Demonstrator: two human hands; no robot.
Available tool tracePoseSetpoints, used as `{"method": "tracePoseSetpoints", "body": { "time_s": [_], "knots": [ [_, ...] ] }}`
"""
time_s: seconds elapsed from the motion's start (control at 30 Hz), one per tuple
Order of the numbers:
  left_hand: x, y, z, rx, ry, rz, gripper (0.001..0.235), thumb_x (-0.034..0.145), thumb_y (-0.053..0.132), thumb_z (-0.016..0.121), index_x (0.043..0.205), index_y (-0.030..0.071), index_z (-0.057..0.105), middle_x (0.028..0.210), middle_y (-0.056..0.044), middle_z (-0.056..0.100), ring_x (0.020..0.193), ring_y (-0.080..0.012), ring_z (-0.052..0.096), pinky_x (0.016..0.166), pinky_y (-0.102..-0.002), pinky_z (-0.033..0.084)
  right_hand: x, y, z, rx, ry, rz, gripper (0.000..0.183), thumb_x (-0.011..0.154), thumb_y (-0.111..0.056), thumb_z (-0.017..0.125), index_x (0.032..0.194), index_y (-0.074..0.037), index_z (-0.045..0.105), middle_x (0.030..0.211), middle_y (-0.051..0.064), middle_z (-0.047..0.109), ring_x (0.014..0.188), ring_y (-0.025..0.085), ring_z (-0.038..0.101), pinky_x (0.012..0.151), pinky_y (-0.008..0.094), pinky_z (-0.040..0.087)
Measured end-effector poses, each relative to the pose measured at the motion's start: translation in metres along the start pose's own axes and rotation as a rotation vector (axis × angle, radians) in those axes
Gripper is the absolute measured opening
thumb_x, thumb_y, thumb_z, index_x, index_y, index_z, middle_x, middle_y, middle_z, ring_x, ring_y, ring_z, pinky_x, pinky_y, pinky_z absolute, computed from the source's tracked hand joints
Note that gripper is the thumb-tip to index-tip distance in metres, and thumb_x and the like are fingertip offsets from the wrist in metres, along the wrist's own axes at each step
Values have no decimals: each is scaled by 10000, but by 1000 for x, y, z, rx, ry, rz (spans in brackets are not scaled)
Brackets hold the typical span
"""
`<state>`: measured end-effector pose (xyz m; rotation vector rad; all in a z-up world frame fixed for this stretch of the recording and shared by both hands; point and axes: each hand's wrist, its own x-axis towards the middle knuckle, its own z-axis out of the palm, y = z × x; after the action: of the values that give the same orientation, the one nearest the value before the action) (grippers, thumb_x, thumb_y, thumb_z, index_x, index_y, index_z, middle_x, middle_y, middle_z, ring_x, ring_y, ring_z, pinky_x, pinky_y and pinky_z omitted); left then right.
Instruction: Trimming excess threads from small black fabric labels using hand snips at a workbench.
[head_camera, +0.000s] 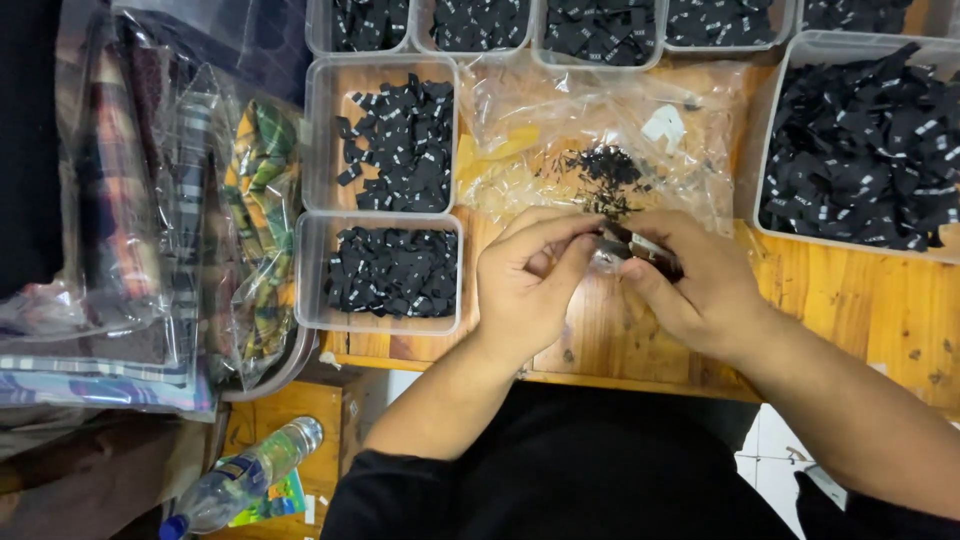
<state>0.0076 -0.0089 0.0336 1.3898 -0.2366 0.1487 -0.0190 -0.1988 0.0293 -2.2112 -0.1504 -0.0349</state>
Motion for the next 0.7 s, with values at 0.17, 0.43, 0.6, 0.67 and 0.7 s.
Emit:
{"method": "tracePoseSetpoints", "body": {
  "time_s": [0.17,0.43,0.6,0.67,0.7],
  "knots": [
    [-2,4,7,-32,49,-9,226,938,-64,724,1156,-10,750,962,-105,697,900,-93,670,821,-254,573,-10,12,7,160,17,35,231,1005,-289,594,1105,-123,720,559,76,614,527,254,594,552,339,498],
    [-3,-1,7,66,32,-21,129,915,-6,759,1042,13,769,834,-81,663,781,-95,647,733,-266,562,-15,31,20,187,-34,97,227,1032,-269,552,1031,-82,680,528,150,553,494,328,543,522,428,473],
    [-12,-5,13,-82,15,-133,82,962,-7,704,1036,-7,739,809,-84,703,774,-64,628,727,-258,559,-12,22,17,182,-36,43,215,1024,-270,549,1002,-132,711,459,77,506,437,269,518,488,344,468],
    [-12,-7,10,-114,6,-147,82,966,-19,690,1037,-21,731,813,-99,715,779,-81,655,733,-260,569,-16,30,21,158,-36,33,217,1016,-286,567,960,-134,711,449,68,509,428,272,528,481,343,468],
    [-13,-7,9,-144,-2,-160,82,970,-32,677,1038,-34,723,816,-114,726,785,-98,682,739,-262,578,-17,34,22,134,-37,21,226,1009,-302,584,919,-137,711,439,60,513,419,275,538,474,342,467]
  ]
}}
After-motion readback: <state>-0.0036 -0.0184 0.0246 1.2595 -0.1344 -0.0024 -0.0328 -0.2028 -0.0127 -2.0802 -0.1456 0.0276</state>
